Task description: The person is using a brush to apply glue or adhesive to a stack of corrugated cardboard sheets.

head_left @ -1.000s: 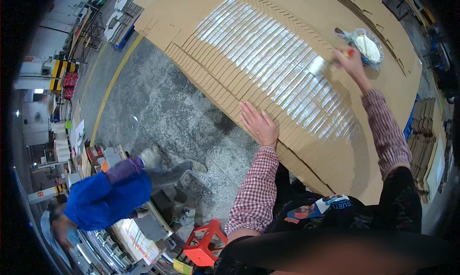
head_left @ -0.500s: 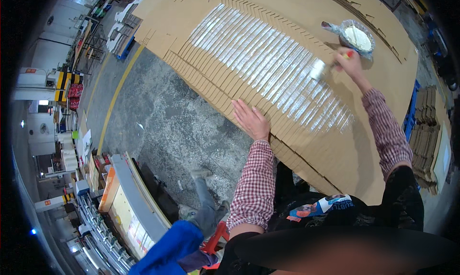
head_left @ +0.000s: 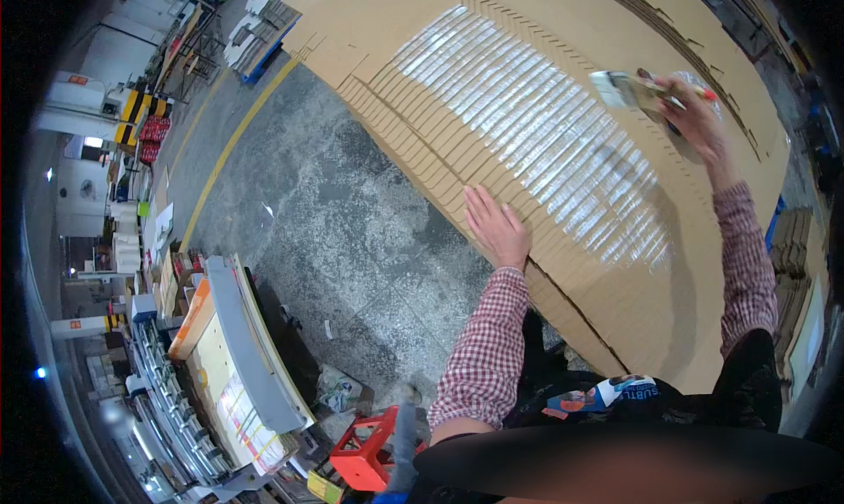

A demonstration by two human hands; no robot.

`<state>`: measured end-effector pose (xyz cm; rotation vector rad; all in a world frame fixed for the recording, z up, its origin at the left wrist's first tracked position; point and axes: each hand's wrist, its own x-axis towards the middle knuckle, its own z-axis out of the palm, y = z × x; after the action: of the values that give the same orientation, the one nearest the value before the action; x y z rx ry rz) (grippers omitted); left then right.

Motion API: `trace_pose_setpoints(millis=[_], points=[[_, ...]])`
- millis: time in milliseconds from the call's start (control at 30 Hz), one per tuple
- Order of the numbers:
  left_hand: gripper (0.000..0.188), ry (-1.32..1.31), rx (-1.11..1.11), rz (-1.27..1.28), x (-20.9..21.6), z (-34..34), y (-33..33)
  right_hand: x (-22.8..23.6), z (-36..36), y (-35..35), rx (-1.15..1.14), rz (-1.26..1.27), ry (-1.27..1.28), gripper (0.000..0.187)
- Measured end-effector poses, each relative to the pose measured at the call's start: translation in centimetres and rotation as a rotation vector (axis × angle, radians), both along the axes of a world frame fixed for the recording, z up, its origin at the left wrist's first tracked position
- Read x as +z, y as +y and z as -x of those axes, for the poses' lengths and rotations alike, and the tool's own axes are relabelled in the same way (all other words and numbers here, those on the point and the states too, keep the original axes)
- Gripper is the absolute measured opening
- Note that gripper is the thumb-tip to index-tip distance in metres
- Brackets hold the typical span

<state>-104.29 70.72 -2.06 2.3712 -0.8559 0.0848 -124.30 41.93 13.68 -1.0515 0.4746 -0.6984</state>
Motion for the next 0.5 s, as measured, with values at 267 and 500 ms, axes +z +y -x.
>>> trace_pose_setpoints(millis=[267,500], points=[[0.055,0.055,-0.024,0.075,0.1,-0.5,0.0,-4.5,-20.0,-0.6,-0.016,0.56,0.326,0.024],[0.056,0.069,-0.035,0.026,-0.1,-0.7,-0.1,-1.9,-13.4,1.0,0.124,0.745,0.843,0.017]])
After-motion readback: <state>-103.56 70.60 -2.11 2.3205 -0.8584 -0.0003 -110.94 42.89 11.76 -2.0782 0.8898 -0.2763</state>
